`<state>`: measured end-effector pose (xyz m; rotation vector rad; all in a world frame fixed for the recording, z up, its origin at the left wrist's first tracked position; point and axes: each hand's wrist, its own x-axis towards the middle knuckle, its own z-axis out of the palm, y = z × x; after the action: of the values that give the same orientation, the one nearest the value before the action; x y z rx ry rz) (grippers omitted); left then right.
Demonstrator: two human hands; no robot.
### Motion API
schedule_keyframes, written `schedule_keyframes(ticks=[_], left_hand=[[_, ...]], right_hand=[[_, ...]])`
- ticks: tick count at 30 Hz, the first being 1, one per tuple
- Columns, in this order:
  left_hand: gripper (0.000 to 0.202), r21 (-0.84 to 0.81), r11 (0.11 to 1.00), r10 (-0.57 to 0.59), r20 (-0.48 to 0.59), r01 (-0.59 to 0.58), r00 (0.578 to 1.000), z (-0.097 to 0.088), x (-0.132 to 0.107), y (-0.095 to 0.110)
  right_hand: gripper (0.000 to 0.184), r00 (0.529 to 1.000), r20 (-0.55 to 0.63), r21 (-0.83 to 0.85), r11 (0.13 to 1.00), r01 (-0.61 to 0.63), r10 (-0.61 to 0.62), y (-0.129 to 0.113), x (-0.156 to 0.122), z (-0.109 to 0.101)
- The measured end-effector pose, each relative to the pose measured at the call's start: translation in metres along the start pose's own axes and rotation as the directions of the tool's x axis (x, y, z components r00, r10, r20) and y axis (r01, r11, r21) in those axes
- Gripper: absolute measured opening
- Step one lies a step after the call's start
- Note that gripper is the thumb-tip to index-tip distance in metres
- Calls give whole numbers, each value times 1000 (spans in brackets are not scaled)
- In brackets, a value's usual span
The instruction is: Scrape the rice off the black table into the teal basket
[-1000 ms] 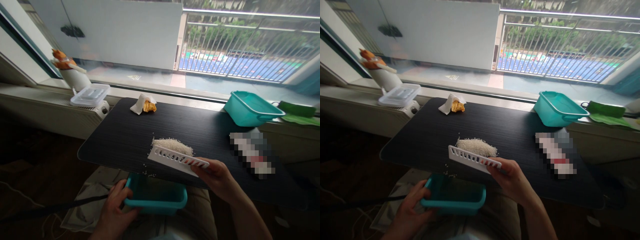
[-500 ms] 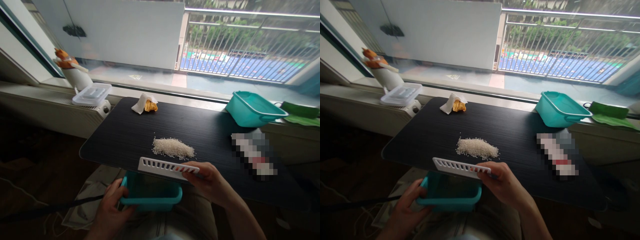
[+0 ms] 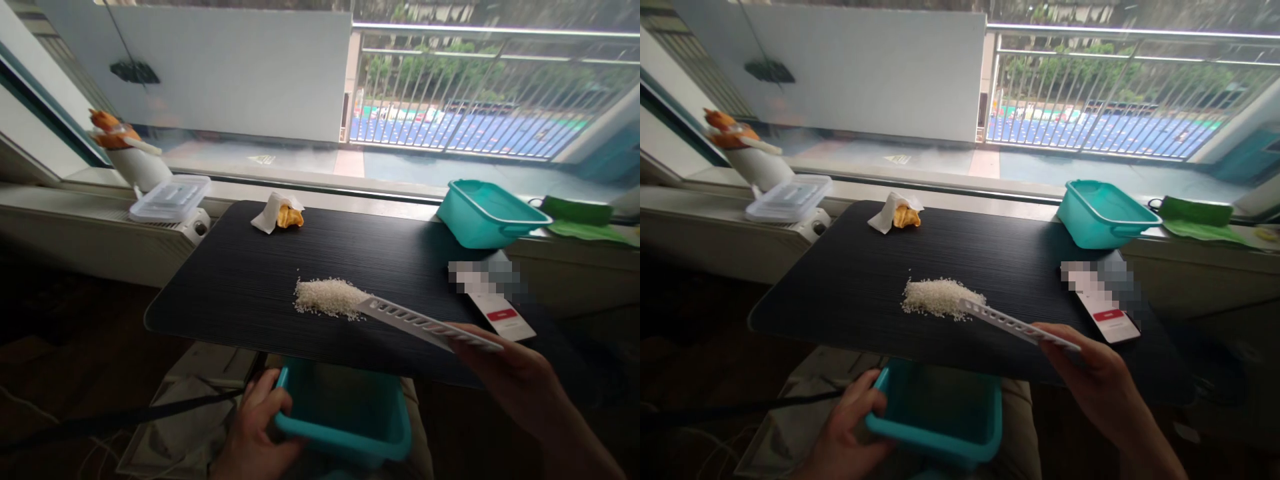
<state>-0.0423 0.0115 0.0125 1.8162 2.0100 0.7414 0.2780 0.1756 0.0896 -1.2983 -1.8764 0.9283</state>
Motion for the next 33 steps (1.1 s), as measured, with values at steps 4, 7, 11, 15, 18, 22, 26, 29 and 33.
schedule_keyframes(ticks=[4,7,11,15,18,22,26,29,33], left_hand=[[21,22,999,47,43,-48,998,6,6,15],[21,38,997,71,58,-73,996,8,9,18],[22,38,995,95,61,-97,994,7,10,17],[21,53,993,105,55,-108,993,6,9,17],[21,63,992,105,49,-108,993,7,9,18],[22,70,991,109,36,-111,993,8,10,19],[22,65,991,110,42,-113,993,8,10,19],[22,64,992,104,47,-106,993,8,10,19],[21,63,992,106,43,-109,993,8,10,20]], right_hand=[[19,993,-114,0,1000,-22,22,26,-5,-11],[19,994,-105,37,999,-32,35,29,-6,-8],[18,999,-17,86,996,-30,32,18,-5,-1],[18,997,72,98,995,8,-15,4,-6,3],[19,997,78,79,997,-2,-4,0,-10,0],[22,999,-1,42,998,-53,53,6,-21,-12],[24,993,-21,83,990,-110,113,7,-33,-20],[24,988,-36,124,982,-142,147,3,-38,-21],[29,978,-98,110,979,-171,182,1,-37,-22]])
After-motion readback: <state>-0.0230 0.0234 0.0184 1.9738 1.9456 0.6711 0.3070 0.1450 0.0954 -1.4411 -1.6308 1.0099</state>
